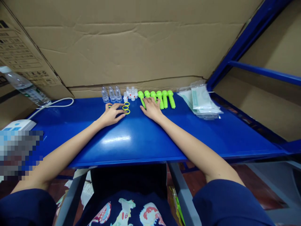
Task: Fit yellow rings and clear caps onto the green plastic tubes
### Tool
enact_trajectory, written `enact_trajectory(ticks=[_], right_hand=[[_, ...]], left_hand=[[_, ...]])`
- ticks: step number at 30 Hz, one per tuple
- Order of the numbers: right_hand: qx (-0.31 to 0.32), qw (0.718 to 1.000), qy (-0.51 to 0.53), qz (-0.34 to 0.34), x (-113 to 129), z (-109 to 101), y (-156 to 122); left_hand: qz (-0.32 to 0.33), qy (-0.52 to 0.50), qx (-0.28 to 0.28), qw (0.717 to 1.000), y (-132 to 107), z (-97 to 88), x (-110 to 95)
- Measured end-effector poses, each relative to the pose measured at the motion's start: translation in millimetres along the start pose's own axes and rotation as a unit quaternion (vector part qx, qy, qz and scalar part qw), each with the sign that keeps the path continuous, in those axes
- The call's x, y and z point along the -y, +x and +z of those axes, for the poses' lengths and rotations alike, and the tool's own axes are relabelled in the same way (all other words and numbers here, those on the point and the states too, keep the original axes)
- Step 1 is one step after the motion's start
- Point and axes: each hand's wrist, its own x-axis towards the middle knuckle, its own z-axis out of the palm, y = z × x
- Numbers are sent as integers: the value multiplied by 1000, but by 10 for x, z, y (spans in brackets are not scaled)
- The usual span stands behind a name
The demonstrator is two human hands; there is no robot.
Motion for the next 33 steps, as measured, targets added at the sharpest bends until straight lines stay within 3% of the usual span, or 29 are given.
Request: enact_trajectory(ticks=[10,27,33], right_hand=[[-25,1000,10,7,80,-73,-19],[-67,997,3,23,-57,-32,-14],[-68,997,-31,32,-37,-82,-22]], left_hand=[[-1,-11,-15,1000,-74,-68,-34],[4,-38,10,999,-88,-53,-21],[8,-83,-22,996,-77,-86,-39]])
